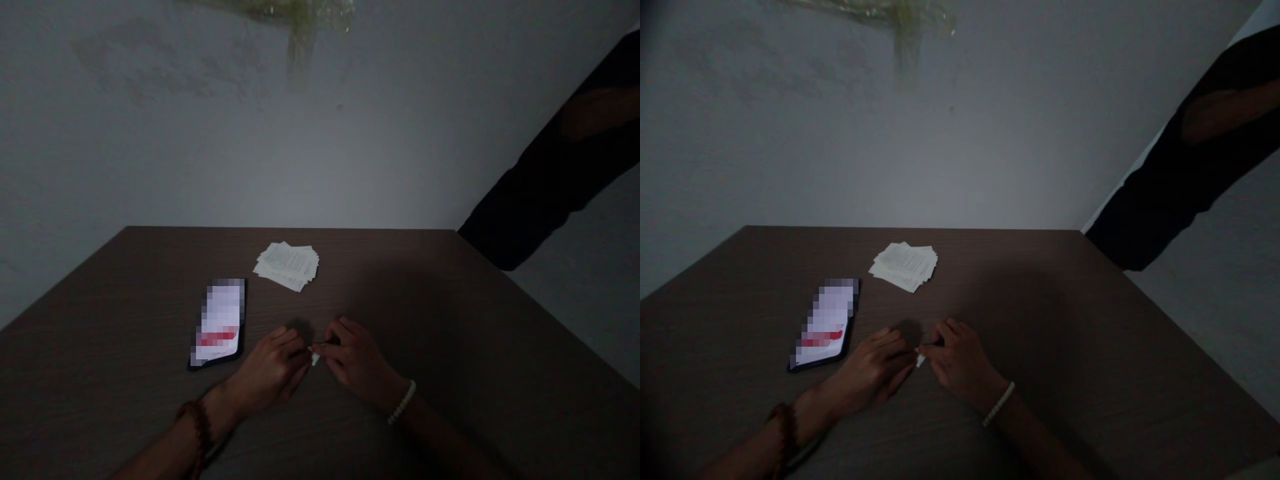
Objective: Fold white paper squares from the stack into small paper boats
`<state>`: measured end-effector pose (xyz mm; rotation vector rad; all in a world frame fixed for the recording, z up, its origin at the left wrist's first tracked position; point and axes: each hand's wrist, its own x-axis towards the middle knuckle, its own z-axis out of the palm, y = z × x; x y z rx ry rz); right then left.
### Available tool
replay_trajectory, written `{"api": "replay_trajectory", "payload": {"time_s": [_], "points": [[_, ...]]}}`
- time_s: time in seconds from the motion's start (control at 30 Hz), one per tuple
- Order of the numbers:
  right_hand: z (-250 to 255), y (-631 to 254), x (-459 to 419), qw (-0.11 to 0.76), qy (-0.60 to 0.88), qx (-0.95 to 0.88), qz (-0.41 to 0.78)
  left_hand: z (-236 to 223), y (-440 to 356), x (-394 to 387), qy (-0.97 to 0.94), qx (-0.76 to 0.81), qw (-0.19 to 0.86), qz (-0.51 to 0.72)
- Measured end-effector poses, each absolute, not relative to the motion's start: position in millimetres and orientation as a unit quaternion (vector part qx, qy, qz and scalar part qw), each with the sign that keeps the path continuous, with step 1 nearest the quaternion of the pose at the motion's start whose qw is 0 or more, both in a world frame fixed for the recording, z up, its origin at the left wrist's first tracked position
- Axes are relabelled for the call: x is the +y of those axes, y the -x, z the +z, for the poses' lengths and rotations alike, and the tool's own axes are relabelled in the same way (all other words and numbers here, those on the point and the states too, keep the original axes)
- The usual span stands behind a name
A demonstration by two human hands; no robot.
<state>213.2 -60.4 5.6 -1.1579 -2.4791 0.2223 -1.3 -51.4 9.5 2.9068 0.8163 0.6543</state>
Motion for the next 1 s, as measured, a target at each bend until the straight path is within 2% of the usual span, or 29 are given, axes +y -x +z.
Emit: {"api": "replay_trajectory", "payload": {"time_s": [0.67,1.0], "points": [[-1,-219,-60,0.280,0.449,-0.843,0.096,7,1,-53,-0.941,0.280,0.040,0.189],[1,-210,-58,0.261,0.485,-0.833,0.053,0,2,-49,-0.924,0.307,0.068,0.218]]}}
